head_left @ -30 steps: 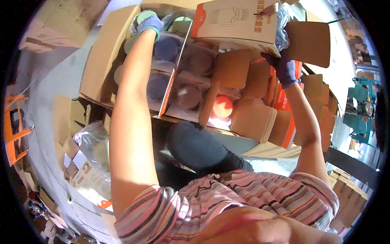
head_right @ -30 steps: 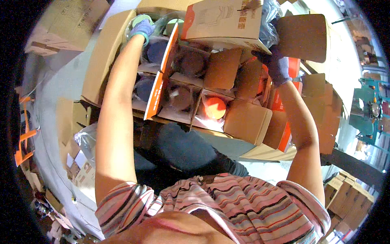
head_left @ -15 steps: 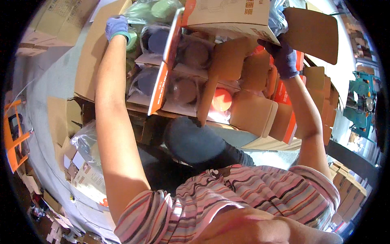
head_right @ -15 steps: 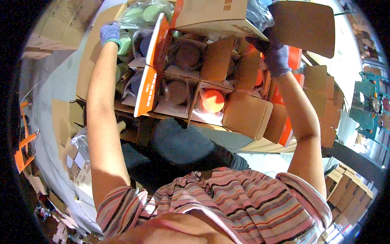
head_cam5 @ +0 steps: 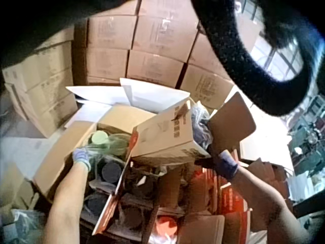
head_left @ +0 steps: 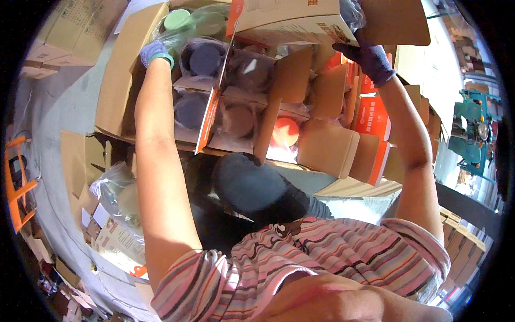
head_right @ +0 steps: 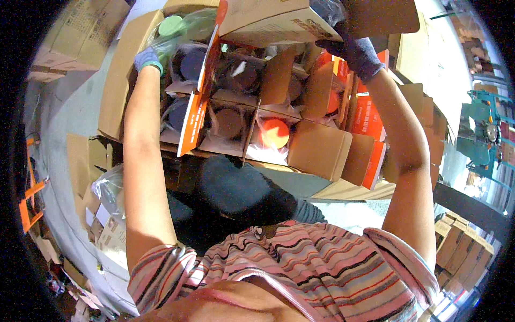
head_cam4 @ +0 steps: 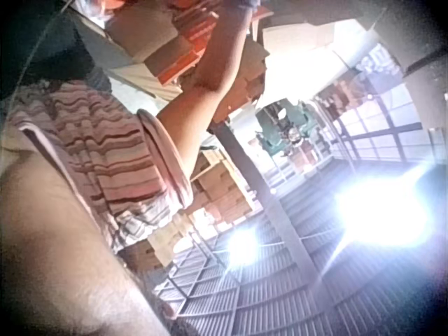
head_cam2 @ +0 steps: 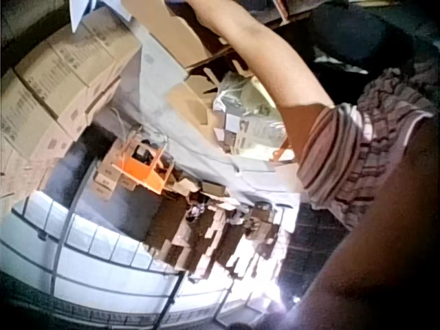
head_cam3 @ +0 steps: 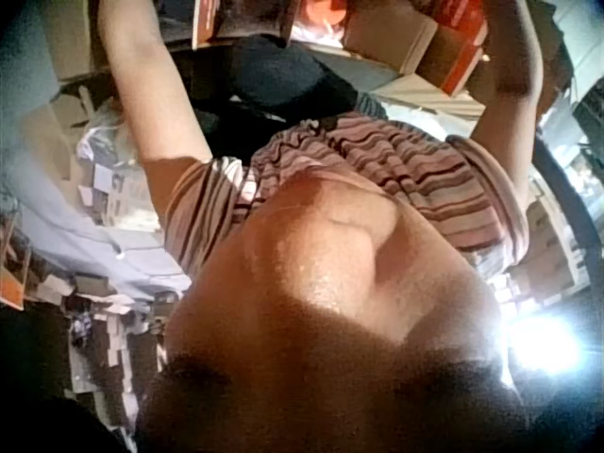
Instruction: The person assembles and packs water bottles into cardboard boxes. They take a clear water bottle, place a green lid on it, screw the lid tight, and then place the bottle into a sectioned cardboard box. They also handle and fold cardboard box inserts and manuals during the process.
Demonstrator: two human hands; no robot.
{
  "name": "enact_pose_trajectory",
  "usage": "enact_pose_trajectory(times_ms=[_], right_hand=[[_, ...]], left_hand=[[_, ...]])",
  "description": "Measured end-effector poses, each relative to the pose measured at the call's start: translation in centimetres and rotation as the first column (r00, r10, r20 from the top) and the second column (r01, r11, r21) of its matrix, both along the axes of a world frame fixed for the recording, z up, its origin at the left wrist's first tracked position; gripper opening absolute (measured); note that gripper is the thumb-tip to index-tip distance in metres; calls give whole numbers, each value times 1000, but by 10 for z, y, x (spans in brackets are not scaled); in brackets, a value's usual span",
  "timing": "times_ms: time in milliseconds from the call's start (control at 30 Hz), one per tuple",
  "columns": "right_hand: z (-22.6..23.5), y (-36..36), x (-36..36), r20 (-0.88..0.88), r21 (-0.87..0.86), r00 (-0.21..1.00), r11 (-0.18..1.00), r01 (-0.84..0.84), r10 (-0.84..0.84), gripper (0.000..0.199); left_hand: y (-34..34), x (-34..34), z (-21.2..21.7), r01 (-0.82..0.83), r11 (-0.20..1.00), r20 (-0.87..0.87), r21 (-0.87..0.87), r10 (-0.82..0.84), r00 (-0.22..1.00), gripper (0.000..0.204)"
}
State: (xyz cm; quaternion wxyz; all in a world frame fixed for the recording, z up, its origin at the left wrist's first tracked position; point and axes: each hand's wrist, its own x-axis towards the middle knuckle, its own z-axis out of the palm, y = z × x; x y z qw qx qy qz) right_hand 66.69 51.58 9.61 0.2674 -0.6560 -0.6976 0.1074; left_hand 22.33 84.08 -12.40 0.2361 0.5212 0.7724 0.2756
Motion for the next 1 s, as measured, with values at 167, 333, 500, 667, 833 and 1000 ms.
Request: enact_pose_trajectory(times_ms=[167,333,500,667,833,1000], right_hand=[[-7,-16,16,157,-4,986,998,56,-55,47],[2,-20,25,58,-100,993,989,108,-102,42],[6,-25,54,224,-243,974,969,43,13,36],[2,7,36,274,-250,959,957,145,-73,40],[-9,14,42,356,-13,918,981,193,-176,56],[-11,30,2,398,-1,893,973,231,-212,54]], left_hand=[[-36,54,33,-205,977,182,-54,212,960,36],[-37,31,29,-19,997,155,-81,32,987,33],[-32,34,19,113,988,213,-103,-89,973,31],[-9,2,-13,231,960,194,-160,-199,961,36],[-36,20,2,454,889,-162,-66,-458,874,37],[-45,-9,12,422,903,-141,-74,-429,892,43]])
